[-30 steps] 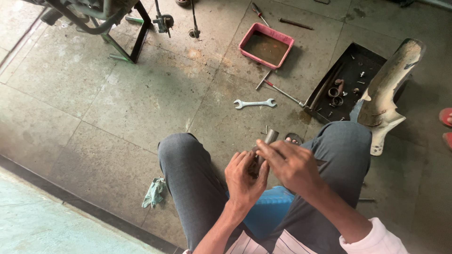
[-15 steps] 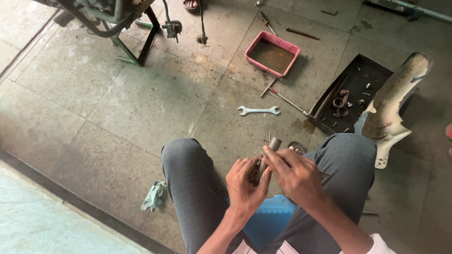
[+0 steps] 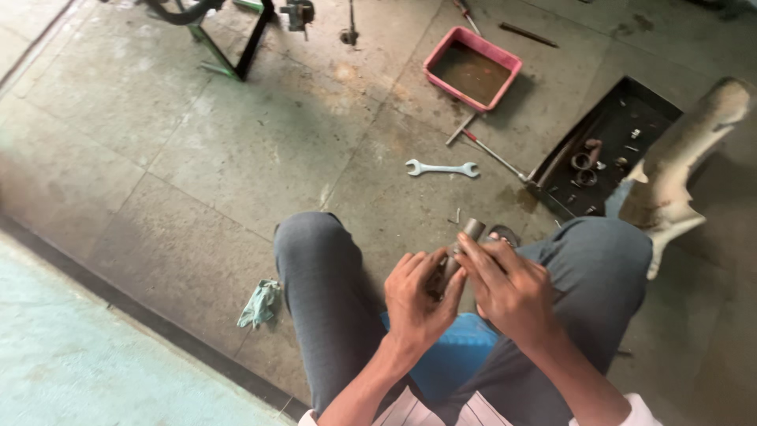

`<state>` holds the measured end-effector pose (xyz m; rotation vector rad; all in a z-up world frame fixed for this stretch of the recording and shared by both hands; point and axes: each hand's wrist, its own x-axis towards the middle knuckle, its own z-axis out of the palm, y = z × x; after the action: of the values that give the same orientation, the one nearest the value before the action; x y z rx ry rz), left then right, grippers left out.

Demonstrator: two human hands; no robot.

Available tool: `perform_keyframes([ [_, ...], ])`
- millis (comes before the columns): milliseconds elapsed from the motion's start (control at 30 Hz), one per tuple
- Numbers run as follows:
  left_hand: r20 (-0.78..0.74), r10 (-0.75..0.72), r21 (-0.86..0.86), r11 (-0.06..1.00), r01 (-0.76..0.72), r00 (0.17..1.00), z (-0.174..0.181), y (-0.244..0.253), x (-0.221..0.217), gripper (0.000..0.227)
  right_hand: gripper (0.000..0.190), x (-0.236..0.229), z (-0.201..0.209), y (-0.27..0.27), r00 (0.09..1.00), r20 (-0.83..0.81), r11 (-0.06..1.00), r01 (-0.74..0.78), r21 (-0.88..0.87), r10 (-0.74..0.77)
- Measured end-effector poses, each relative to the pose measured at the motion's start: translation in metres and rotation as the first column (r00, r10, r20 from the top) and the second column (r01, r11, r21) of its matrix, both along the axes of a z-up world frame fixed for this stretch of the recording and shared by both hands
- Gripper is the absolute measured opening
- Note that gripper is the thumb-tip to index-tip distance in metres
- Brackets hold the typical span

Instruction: The person sits on a low stool and files a cylindrical metal part. They hold the part in their left hand and use a metal file in their right hand to smooth the surface, repeatedly rotating the part to work on different sides.

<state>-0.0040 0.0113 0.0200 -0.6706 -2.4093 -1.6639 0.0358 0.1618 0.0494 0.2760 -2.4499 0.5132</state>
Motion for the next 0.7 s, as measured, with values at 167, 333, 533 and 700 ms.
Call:
perform_keyframes([
  [167,0.002,0.002,-0.003,1.000,-0.002,1.000,0.000,0.002,0.003,0.028,0.030,-0.001,-0.011,0.006,0.980,0.084,0.983,0.181,0.016,-0.182],
  [333,0.038,0.015,-0.010,1.000,-0.014,0.999,-0.001,0.001,0.002,0.030,0.033,-0.002,-0.011,0.009,0.982,0.078,0.985,0.171,-0.006,-0.170],
  [533,0.010,0.004,0.008,1.000,-0.004,1.000,-0.003,0.001,-0.002,0.032,0.029,-0.003,-0.005,0.001,0.996,-0.010,0.996,0.093,0.009,-0.093],
  [700,0.002,0.008,0.014,1.000,-0.008,1.000,-0.004,0.002,0.000,0.031,0.027,-0.001,-0.013,0.000,0.999,0.016,0.999,0.029,0.014,-0.029],
])
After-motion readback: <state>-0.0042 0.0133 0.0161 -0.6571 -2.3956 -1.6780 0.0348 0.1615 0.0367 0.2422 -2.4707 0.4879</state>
